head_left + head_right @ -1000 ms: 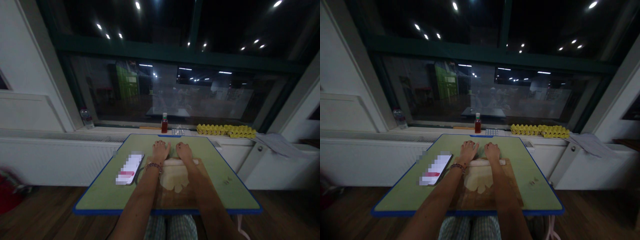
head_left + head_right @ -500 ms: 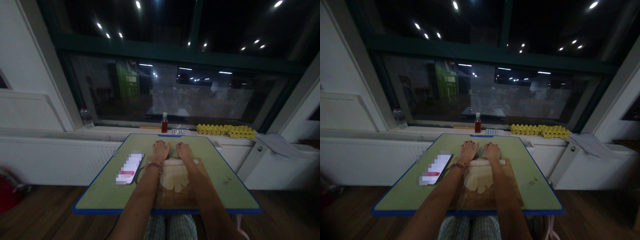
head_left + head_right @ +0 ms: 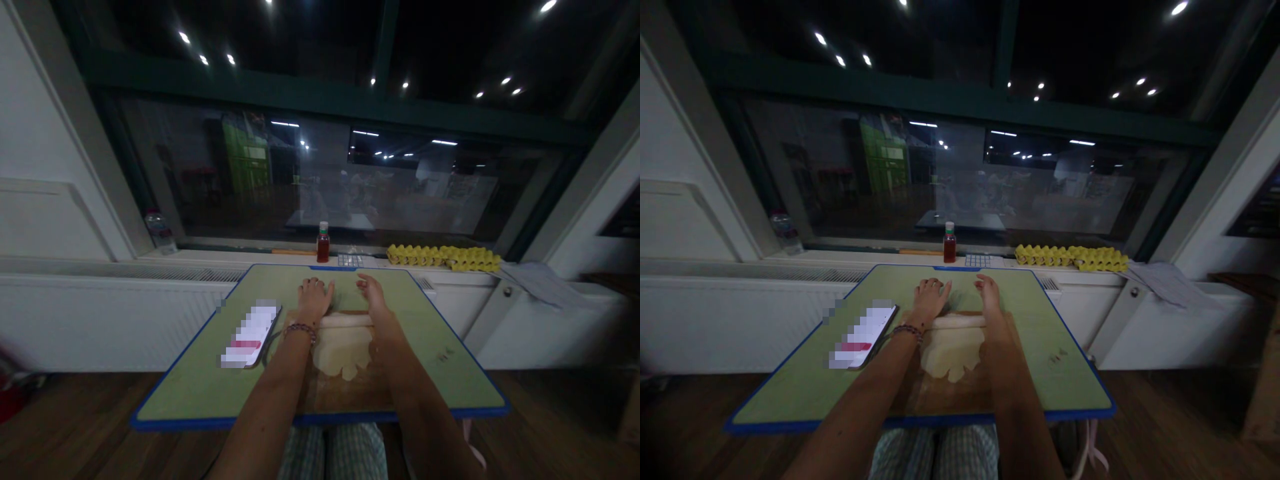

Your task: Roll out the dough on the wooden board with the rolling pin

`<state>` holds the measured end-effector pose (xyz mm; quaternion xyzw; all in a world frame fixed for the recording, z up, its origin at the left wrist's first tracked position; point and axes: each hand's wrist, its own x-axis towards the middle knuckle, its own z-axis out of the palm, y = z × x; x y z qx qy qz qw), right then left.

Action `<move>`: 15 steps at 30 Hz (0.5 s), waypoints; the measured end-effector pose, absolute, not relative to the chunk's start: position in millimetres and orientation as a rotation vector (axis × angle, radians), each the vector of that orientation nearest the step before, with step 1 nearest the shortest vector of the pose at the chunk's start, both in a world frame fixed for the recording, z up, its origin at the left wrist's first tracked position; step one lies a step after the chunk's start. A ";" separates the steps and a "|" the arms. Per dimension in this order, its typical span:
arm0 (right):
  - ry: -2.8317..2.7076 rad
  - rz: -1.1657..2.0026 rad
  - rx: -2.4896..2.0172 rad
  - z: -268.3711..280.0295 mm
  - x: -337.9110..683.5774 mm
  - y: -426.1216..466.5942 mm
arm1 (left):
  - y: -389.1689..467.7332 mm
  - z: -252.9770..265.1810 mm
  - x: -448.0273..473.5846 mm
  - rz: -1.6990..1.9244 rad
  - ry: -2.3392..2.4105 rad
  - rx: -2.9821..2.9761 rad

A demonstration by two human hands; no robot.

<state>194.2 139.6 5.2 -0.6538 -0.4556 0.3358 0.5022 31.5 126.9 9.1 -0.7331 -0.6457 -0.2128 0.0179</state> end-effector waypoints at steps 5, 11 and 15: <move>-0.969 0.973 -1.406 8.2 198.3 130.4 | 126.7 9.4 31.0 -0.654 -2.007 -2.280; -0.926 0.982 -1.273 8.7 199.7 125.6 | 125.2 10.1 30.3 -0.654 -2.027 -2.280; -0.915 1.005 -1.211 8.1 199.7 124.0 | 122.8 9.8 29.6 -0.658 -2.033 -2.273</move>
